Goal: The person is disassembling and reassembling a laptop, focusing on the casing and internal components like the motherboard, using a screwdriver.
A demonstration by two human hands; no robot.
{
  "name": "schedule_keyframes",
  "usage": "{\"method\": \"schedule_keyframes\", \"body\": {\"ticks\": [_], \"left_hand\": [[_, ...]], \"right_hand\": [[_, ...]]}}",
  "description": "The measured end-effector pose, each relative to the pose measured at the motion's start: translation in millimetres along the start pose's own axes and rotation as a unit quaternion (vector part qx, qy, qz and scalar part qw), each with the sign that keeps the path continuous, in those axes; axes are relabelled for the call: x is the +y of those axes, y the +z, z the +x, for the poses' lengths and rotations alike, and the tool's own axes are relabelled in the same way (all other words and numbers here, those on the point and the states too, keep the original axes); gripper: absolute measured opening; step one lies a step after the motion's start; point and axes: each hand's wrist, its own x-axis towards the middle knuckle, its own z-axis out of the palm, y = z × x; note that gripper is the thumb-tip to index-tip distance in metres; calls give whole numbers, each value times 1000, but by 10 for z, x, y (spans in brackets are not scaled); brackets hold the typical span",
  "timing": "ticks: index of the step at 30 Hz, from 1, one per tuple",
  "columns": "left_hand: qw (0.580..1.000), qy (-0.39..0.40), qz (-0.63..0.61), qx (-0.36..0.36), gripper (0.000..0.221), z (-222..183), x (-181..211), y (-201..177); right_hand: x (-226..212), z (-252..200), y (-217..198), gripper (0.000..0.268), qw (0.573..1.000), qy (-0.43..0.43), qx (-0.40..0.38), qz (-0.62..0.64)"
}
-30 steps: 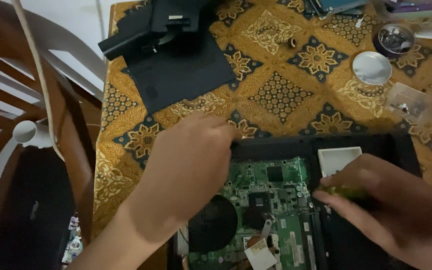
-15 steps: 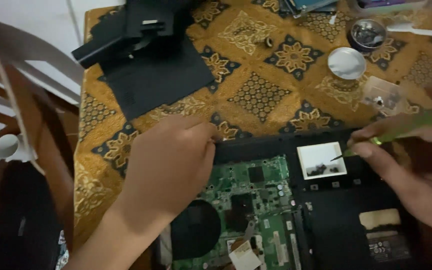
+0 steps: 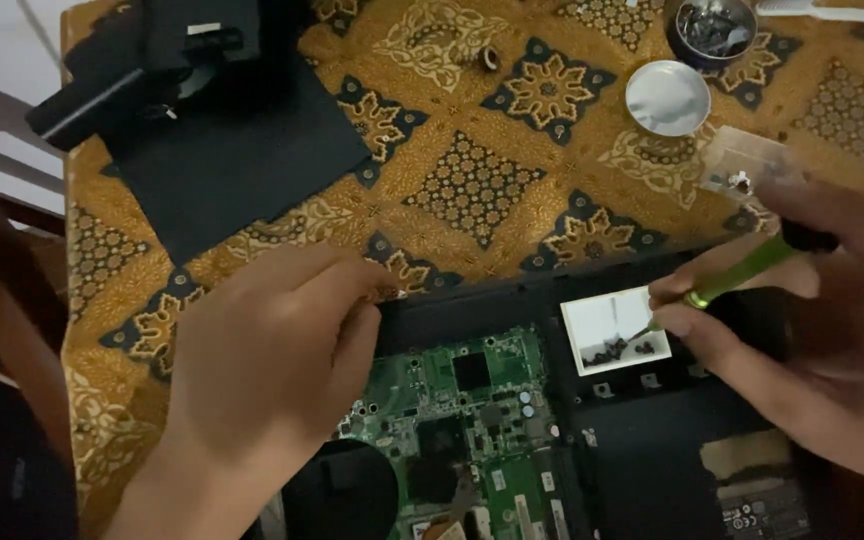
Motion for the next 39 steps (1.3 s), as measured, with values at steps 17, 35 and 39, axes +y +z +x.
{"method": "schedule_keyframes", "body": {"ticks": [17,35,39], "left_hand": [[990,105,-43,83,20,8,91,-50],[979,194,-3,58,12,-45,60,119],[978,199,-2,57,11,-48,55,111]], "right_hand": [[-143,-68,107,27,994,79,78,-25],[-20,-755,108,32,958,9,-104,-265],[-344,-692,179,85,998,19,-10,60]]}}
